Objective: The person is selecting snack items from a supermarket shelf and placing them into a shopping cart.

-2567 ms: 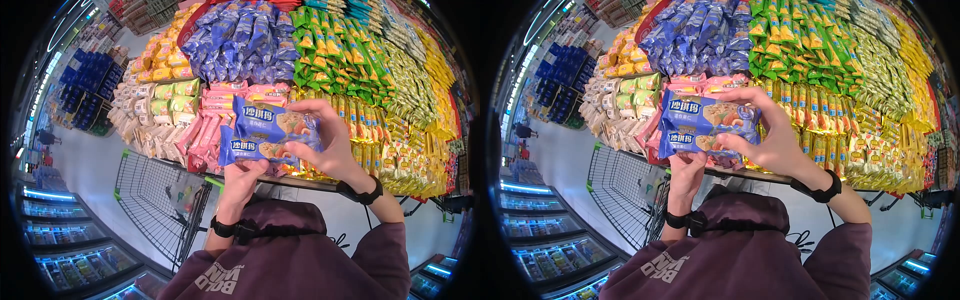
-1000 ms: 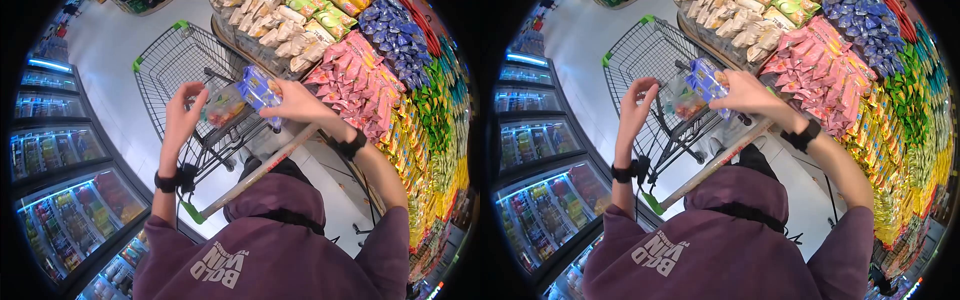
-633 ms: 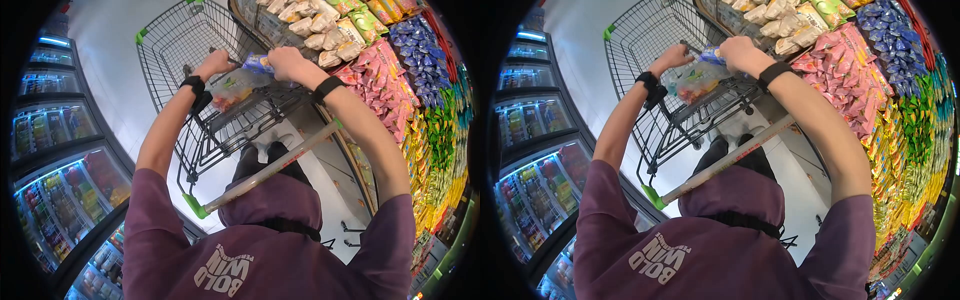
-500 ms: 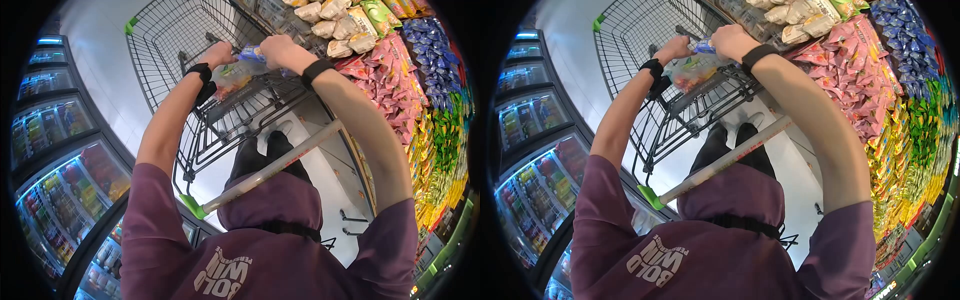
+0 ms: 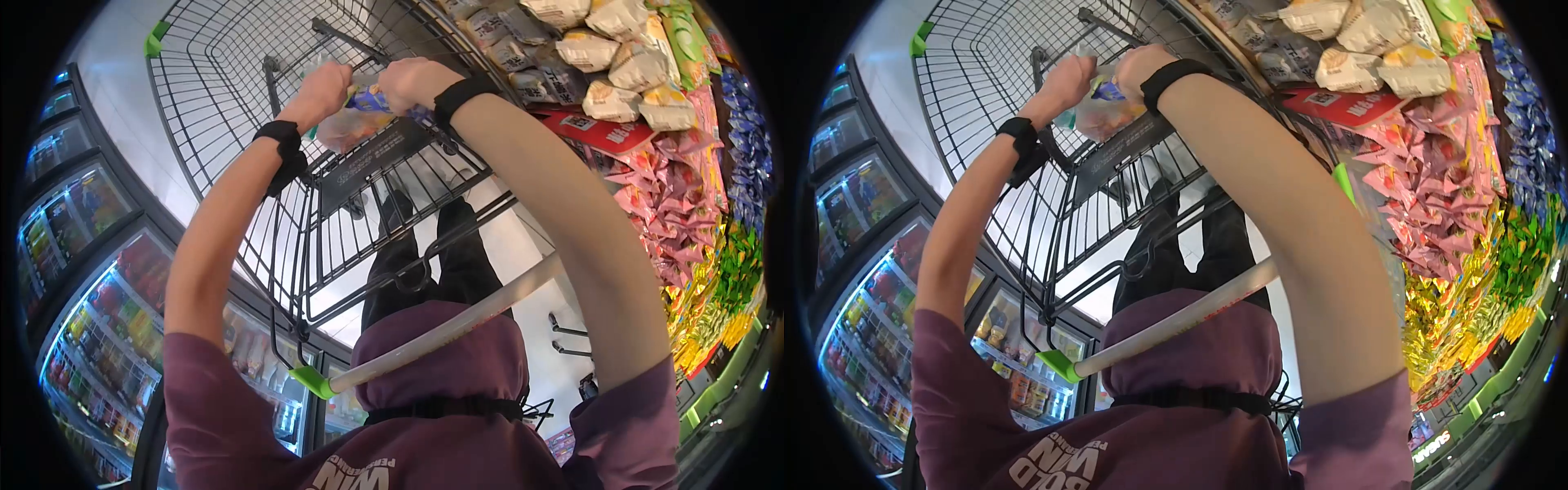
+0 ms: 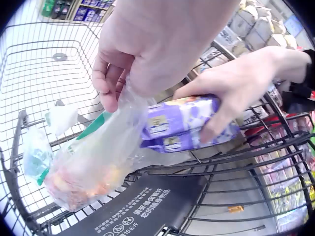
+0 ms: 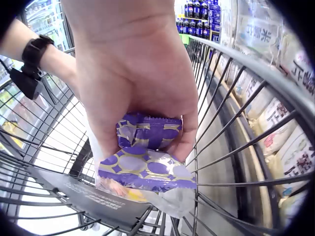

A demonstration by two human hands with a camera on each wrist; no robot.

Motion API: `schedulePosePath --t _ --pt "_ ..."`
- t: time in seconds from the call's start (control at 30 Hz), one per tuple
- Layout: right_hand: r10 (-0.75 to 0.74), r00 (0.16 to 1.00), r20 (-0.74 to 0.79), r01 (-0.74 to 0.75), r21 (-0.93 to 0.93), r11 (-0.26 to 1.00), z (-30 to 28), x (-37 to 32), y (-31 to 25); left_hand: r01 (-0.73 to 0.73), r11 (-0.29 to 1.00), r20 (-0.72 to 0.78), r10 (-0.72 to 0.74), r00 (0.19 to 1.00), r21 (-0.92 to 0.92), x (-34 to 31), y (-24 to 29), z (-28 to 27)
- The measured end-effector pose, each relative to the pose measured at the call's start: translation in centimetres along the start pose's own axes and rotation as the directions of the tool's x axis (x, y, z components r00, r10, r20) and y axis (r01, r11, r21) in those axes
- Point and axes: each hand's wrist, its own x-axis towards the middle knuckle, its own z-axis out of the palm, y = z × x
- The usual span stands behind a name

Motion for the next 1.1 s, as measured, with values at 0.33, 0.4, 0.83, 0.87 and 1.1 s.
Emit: schedulePosePath --t 0.33,0.4,0.83,0.87,1.1 --pt "0.065 0.949 0.31 -0.275 0.705 0.654 6.7 12.0 -0.6 -0.061 0.992 -0.116 0.048 0.992 -0.11 -4.4 1.1 -2.1" --pt "0.132 0.923 0.362 -0.383 0.828 0.409 6.8 11.4 -0.6 0.005 0.999 -0.097 -0.01 0.995 -0.052 -5.1 0.4 -2.1" --pt "0.167 0.973 -0.159 0.176 0.98 -0.092 14.4 17.0 -4.1 0.231 0.808 0.225 -0.126 0.966 -0.542 -3.7 0.3 -5.6" --pt "0.239 0.971 0.003 0.11 0.881 -0.459 14.4 17.4 -5.3 0.24 0.797 0.232 -0.13 0.964 -0.553 -3.8 0.4 -5.9" --pt "0.308 0.952 -0.005 -0.114 0.923 0.367 17.1 19.8 -5.0 0.29 0.81 0.281 -0.162 0.946 -0.51 -3.7 -0.5 -5.9"
